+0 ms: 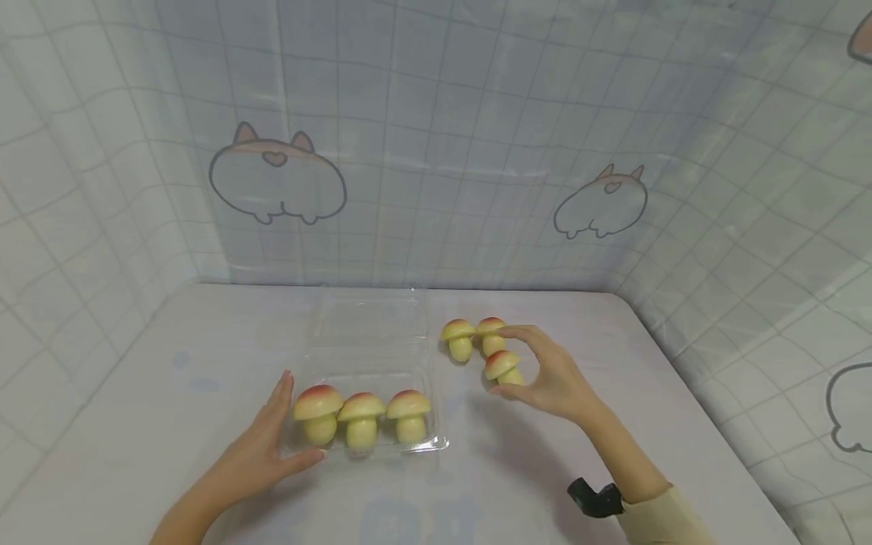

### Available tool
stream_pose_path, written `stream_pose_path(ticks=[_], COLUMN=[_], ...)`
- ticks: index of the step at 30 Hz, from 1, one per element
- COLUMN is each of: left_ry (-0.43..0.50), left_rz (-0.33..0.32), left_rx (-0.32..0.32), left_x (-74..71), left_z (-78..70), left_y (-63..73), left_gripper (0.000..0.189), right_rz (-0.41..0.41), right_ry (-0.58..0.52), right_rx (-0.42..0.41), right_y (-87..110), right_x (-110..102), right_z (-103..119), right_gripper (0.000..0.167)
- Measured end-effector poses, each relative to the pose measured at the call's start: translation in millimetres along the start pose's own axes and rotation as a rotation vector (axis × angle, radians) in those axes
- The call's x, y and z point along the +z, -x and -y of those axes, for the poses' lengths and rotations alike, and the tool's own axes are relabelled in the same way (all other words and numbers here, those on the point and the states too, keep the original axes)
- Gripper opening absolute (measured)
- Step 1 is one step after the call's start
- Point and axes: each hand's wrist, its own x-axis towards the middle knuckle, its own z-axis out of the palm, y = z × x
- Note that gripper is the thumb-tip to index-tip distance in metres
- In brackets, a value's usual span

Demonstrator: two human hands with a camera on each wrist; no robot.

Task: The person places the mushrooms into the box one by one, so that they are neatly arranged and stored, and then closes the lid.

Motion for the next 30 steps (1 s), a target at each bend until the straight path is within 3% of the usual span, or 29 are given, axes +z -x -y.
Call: stream_pose_path(ticks=[14, 23, 30], left_ry=[-0.002, 0.002, 0.0], left_rz=[-0.005, 0.004, 0.007], left_rx=[-0.01, -0.021, -0.031], left_x=[-1.9, -2.9, -2.3], left_z=[-0.9, -2.3, -0.7], left_y=[1.4, 0.6, 0.5], left_gripper=[0.114, 0.115, 0.116], right_rz=[-0.085, -0.072, 0.017], right_ry=[0.072, 0.074, 0.03], right_rx=[-0.064, -0.012, 0.087], right_y=[10.6, 16.5, 20.0], right_x=[-5.5, -1.5, 7.4], right_z=[-32.3, -46.3, -49.0], right_gripper=[0.079, 0.074, 0.071])
